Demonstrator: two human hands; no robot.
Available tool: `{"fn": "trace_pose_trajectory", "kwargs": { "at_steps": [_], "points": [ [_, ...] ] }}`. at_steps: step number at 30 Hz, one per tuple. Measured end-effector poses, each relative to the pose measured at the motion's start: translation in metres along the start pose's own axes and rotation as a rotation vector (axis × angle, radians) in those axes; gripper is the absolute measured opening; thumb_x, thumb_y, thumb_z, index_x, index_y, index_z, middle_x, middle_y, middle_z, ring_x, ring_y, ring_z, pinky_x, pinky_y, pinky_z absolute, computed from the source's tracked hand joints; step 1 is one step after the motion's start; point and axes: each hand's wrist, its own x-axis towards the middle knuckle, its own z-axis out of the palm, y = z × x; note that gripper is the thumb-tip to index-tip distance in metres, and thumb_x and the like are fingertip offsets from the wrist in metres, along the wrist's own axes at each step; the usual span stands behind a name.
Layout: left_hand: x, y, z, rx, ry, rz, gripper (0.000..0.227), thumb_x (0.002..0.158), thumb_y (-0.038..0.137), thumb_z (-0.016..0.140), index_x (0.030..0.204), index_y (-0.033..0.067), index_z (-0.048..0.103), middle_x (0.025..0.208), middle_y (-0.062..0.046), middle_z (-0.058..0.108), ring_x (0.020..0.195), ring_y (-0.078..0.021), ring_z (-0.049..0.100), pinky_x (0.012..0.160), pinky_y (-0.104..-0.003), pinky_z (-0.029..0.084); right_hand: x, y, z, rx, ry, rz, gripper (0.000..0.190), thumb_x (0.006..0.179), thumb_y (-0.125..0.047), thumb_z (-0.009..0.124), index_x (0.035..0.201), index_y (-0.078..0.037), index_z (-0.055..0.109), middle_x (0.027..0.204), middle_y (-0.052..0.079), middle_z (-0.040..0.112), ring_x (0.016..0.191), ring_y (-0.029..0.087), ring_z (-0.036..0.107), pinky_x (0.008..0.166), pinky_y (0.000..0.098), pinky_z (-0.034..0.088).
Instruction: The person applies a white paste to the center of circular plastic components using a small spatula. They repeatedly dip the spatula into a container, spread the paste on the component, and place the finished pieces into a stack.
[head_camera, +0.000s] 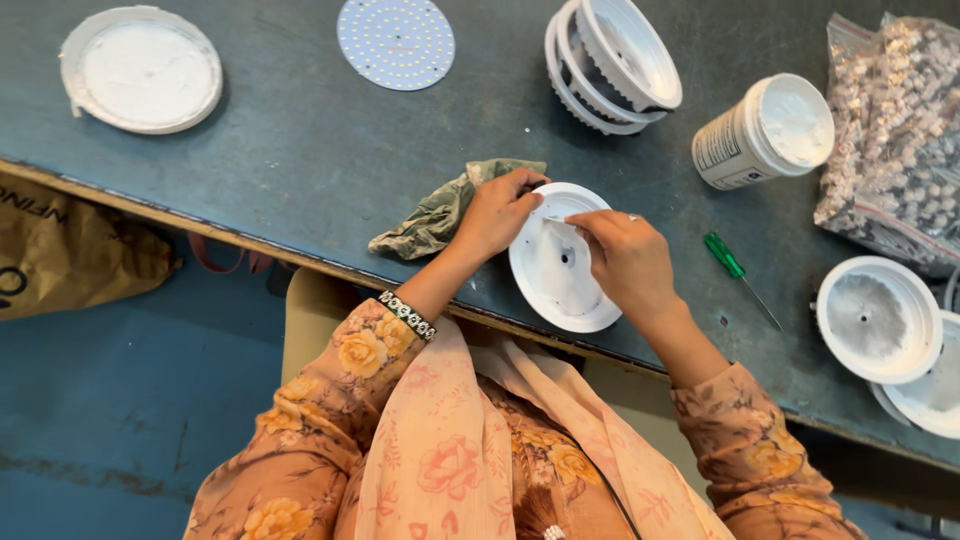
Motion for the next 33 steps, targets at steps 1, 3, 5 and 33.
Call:
{"fn": "trace_pose_trajectory", "kwargs": {
  "at_steps": [1,3,5,33],
  "points": [
    [-0.001,-0.001,0.001,-0.004,0.013,0.014,0.031,0.092,0.017,0.061,0.117,0.0006,0.07,0.1,-0.016,0.077,0.089,-0.0254,0.075,0.081,-0.034,0.057,0.0,-0.003,0.001,-0.014,-0.013,-0.02,0.019,0.089,-0.003,0.072,0.105,-0.011,0.077,0.096,0.008,0.075,0.082,0.029,0.069,0.075,0.0389,0.054],
    [-0.002,-0.002,0.001,-0.012,0.022,0.01,0.03,0.092,0.017,0.06,0.116,0.0006,0.07,0.1,-0.016,0.077,0.088,-0.025,0.075,0.08,-0.034,0.057,-0.003,-0.006,0.001,-0.048,-0.034,-0.053,0.023,0.087,-0.002,0.072,0.106,-0.011,0.078,0.095,0.007,0.075,0.08,0.029,0.069,0.074,0.0387,0.054],
    [0.0,-0.002,0.001,-0.021,0.007,-0.024,0.03,0.092,0.017,0.059,0.115,0.0008,0.07,0.099,-0.015,0.077,0.085,-0.0249,0.075,0.078,-0.034,0.057,-0.002,-0.002,-0.001,-0.048,-0.02,-0.053,0.02,0.086,-0.003,0.073,0.104,-0.011,0.077,0.095,0.007,0.076,0.081,0.029,0.069,0.074,0.0381,0.054],
    [-0.001,0.009,-0.005,0.006,-0.031,-0.055,0.031,0.091,0.017,0.059,0.115,0.0012,0.071,0.091,-0.012,0.076,0.076,-0.0183,0.072,0.071,-0.032,0.056,-0.016,0.056,-0.011,0.061,-0.15,-0.235,0.027,0.087,-0.004,0.072,0.111,-0.015,0.076,0.111,-0.002,0.077,0.097,0.019,0.071,0.087,0.0353,0.05]
  ]
}}
